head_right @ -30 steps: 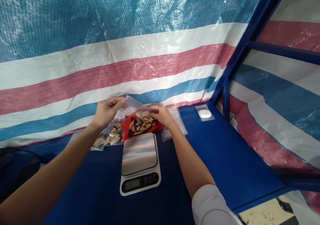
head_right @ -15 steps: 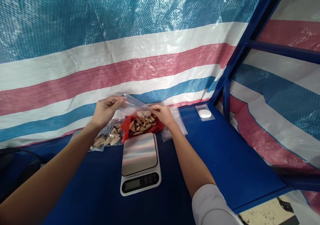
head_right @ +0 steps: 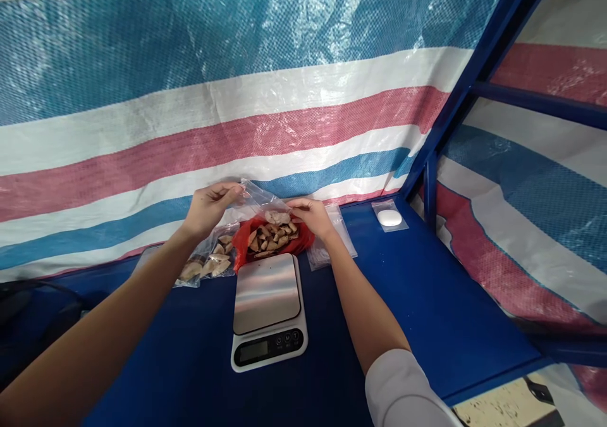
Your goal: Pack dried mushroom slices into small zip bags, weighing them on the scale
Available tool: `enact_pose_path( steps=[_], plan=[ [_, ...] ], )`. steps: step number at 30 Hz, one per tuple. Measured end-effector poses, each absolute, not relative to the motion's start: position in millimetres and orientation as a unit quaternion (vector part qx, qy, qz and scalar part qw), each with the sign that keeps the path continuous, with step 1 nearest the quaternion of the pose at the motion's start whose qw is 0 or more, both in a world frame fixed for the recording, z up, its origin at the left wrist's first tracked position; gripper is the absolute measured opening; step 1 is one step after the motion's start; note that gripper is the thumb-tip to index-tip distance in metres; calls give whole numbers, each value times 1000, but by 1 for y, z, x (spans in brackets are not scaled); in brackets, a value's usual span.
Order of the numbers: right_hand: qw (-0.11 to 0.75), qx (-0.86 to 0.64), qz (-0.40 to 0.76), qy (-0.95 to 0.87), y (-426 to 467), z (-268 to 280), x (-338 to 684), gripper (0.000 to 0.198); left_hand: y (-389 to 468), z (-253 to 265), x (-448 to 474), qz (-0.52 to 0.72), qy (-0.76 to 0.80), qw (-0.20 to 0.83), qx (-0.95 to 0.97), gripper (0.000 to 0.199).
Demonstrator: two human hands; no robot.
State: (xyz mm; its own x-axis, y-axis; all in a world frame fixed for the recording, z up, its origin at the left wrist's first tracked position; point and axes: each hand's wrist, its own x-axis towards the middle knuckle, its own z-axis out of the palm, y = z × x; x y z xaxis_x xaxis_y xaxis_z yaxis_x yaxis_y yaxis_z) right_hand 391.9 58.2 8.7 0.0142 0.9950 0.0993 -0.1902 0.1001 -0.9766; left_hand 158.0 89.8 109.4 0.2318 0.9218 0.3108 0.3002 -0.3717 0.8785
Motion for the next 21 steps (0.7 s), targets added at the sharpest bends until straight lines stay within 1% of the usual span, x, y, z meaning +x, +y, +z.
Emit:
enact_pose_path(
  steps=[7, 17, 21],
  plan=[
    [560, -421, 569, -430, 57, 27, 395, 35, 94, 117, 163, 443, 423, 345, 711, 55],
    [549, -407, 582, -440, 54, 29, 393, 36, 84, 123, 168, 416, 434, 335, 726, 47],
    [558, -401, 581, -437, 56, 27, 389, 32, 83, 124, 169, 411, 427, 342, 729, 48]
  ],
)
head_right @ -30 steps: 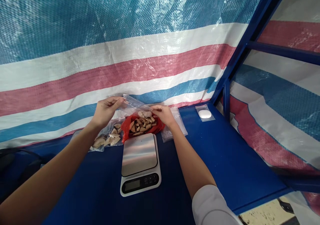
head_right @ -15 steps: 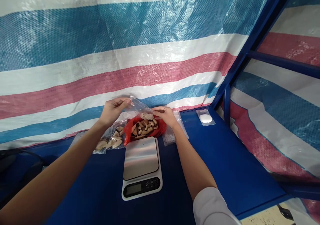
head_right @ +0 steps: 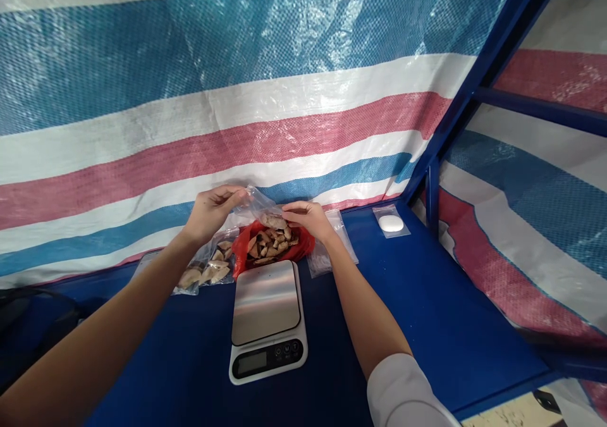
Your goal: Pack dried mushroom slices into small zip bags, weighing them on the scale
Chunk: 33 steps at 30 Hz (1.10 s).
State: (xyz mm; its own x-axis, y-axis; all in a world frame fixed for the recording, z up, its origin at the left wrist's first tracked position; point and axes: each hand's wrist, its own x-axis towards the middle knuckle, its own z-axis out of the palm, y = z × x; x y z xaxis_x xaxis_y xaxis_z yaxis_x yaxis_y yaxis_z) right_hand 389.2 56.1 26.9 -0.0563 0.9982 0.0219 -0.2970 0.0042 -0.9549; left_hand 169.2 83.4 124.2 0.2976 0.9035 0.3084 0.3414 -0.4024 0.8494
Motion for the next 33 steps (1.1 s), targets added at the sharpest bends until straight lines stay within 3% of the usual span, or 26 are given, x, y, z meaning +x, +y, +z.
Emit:
enact_pose_path(
  steps=[14, 33],
  plan=[
    [582, -428, 474, -504, 61, 26, 387, 20, 85, 120, 170, 430, 432, 369, 702, 50],
    [543, -499, 309, -601, 56, 24, 380, 11, 86, 112, 156, 455, 450, 338, 690, 46]
  ],
)
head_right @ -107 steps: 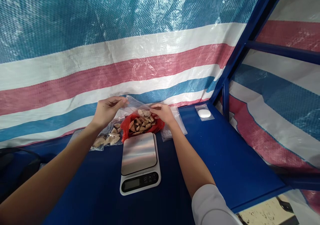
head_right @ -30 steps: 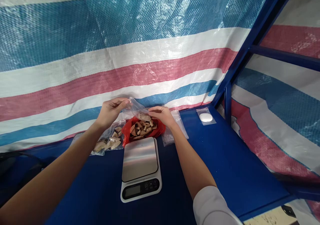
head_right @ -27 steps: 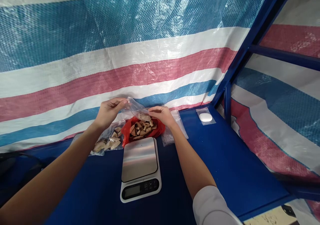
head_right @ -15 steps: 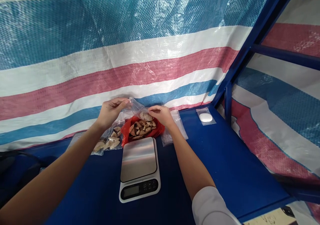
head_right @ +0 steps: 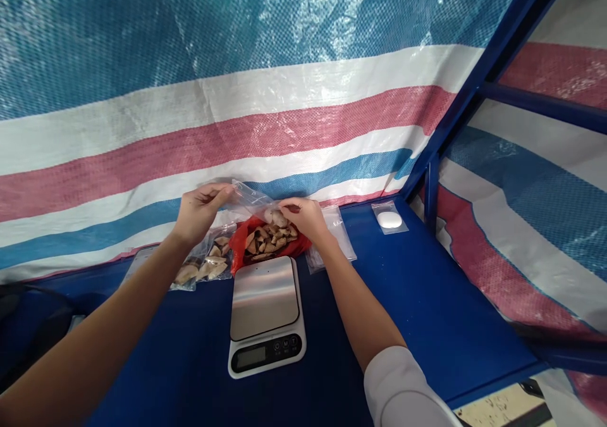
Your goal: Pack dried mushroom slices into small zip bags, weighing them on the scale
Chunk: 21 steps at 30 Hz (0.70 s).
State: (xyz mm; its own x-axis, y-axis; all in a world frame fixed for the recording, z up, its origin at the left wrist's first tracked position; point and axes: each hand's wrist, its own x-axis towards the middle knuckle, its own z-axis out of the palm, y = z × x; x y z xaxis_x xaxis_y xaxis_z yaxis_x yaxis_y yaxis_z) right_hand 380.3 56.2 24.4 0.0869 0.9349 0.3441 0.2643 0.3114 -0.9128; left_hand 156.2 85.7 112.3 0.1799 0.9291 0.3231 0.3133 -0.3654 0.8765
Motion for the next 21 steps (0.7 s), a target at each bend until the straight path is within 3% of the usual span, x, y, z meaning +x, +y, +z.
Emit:
enact_pose_path(
  steps=[10, 14, 21],
  plan=[
    [583, -475, 361, -552, 53, 34, 378, 16, 82, 117, 153, 471, 435, 337, 689, 41],
    [557, -476, 381, -564, 54, 30, 371, 11, 84, 115, 147, 470, 444, 330, 687, 40],
    [497, -476, 319, -651, 51, 26, 369, 10, 84, 109, 140, 439, 461, 327, 698, 36]
  ],
)
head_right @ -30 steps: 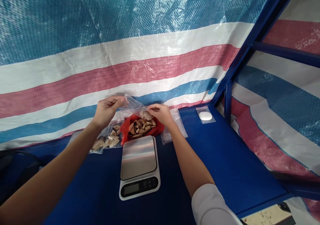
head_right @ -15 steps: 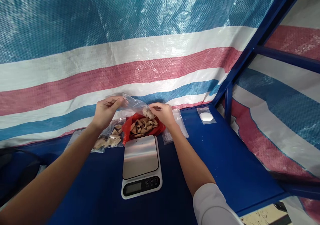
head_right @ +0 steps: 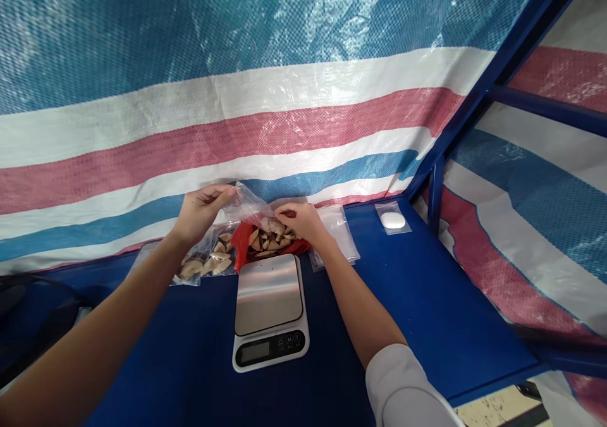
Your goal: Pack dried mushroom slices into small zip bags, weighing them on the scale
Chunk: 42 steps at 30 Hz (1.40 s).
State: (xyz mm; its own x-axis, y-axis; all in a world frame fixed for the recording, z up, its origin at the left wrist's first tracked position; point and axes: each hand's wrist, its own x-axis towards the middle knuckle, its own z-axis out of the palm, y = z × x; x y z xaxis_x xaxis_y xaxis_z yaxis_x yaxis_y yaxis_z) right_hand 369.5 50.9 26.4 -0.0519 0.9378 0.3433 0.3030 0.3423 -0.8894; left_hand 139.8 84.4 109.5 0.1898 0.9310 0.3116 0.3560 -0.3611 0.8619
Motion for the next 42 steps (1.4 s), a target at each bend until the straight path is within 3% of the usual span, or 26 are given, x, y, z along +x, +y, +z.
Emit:
enact_pose_path(
  steps=[9, 21, 27, 35, 42],
  plan=[
    [560, -443, 404, -572, 56, 26, 373, 15, 86, 111, 135, 362, 476, 319, 735, 49],
    [617, -431, 441, -488, 58, 27, 376, 22, 83, 112, 140, 416, 470, 314, 712, 55],
    [591, -433, 446, -514, 57, 27, 372, 19, 84, 115, 143, 443, 462, 321, 698, 48],
    [553, -451, 369, -595, 53, 26, 372, 13, 81, 115, 133, 434, 476, 305, 701, 37],
    [516, -451, 344, -642, 56, 20, 374, 21, 75, 121, 132, 451, 457, 332, 691, 41]
  ],
)
